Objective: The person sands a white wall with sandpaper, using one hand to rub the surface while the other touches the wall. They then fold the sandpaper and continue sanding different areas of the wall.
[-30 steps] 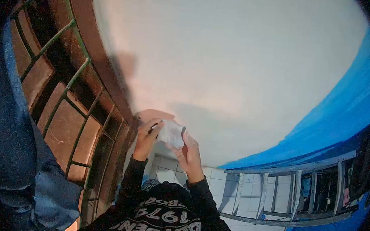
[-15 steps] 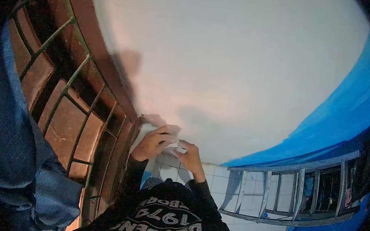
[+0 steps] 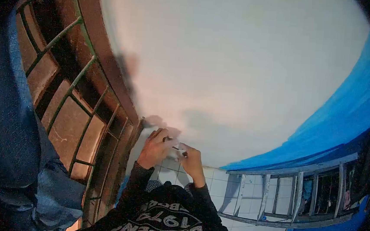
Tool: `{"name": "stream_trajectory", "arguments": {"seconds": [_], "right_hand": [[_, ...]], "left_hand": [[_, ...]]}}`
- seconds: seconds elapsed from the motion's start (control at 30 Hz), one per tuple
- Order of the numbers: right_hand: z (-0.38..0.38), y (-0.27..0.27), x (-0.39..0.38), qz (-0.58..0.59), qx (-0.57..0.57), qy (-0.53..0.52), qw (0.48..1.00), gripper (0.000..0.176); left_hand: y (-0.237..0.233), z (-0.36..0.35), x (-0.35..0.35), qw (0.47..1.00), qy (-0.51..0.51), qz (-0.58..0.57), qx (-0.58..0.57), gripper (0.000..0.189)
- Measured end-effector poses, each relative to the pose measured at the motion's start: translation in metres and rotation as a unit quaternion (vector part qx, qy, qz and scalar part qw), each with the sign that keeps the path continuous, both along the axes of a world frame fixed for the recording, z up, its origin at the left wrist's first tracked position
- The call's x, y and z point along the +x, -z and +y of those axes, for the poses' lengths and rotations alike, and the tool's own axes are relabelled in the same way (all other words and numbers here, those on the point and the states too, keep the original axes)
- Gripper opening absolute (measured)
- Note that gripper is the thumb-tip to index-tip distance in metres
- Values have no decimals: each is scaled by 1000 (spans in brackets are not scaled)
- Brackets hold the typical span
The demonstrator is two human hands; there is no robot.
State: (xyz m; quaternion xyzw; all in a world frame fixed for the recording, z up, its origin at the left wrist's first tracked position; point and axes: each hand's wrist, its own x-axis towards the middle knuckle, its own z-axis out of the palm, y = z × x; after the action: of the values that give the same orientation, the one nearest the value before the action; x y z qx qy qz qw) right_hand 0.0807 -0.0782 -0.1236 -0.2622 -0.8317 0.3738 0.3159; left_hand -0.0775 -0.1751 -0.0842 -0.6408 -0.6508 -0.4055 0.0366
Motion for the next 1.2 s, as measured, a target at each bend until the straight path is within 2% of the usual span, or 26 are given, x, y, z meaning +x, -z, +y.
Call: {"name": "stream_trajectory", "arguments": {"seconds": [0.07,0.1,0.13,0.17,0.2,0.23,0.3,0.37,0.4,0.47,0.53,0.67,0.73,0.8,0.87,0.9,0.97,1.0,1.07,1.13,1.2], "right_hand": [[1,6,-1,5,-248,-79,965,23],[-4,0,-4,4,-248,-79,966,23],[-13,-12,-8,62,-426,-67,900,22],[-18,-19,-11,116,-588,-53,798,22],[-17,-15,-12,114,-588,-56,799,22],[-16,-4,-12,86,-540,-74,834,26],[-15,24,-14,57,-492,-91,864,30],[-14,47,-24,135,-352,-119,918,19],[-16,39,-26,136,-351,-119,919,19],[-24,9,-29,110,-459,-117,874,21],[-26,0,-30,109,-486,-117,859,22],[-18,1,-31,58,-552,-135,821,26],[-20,4,-33,81,-550,-131,821,25],[-19,11,-35,105,-548,-127,820,25],[-13,25,-36,66,-407,-132,901,27],[-11,29,-36,66,-407,-132,902,27],[-8,38,-35,0,-246,-99,964,17],[-9,42,-36,0,-247,-99,964,17],[-11,51,-37,101,-128,-100,981,15],[-10,42,-32,60,-93,-102,989,15],[-4,36,-29,20,-57,-104,993,15]], "left_hand": [[2,-1,2,1000,-9,10,-3,26],[5,-2,2,1000,4,-11,10,27],[7,-3,1,999,17,-32,23,29],[7,-4,3,999,15,-32,24,29],[6,-4,5,999,13,-43,30,28],[6,-6,7,998,10,-54,34,28],[13,-7,-1,997,16,-64,27,28],[12,-9,-9,997,27,-71,25,28],[7,-12,-13,996,38,-83,9,27],[3,-16,-16,994,48,-94,-10,26],[1,-18,-18,997,35,-72,-21,23],[8,-21,-14,998,17,-60,-25,21],[11,-20,-6,998,-48,-34,-38,21],[13,-19,-3,997,-48,-46,-28,20],[14,-19,-2,997,-46,-58,-18,19],[15,-19,-1,997,-51,-63,-18,18],[19,-17,-4,996,-57,-68,-17,17],[20,-14,-7,996,-42,-72,5,16],[20,-14,-12,996,-27,-76,28,16],[12,-18,-14,979,18,-197,-40,18],[9,-20,-14,981,18,-193,-20,18]]}}
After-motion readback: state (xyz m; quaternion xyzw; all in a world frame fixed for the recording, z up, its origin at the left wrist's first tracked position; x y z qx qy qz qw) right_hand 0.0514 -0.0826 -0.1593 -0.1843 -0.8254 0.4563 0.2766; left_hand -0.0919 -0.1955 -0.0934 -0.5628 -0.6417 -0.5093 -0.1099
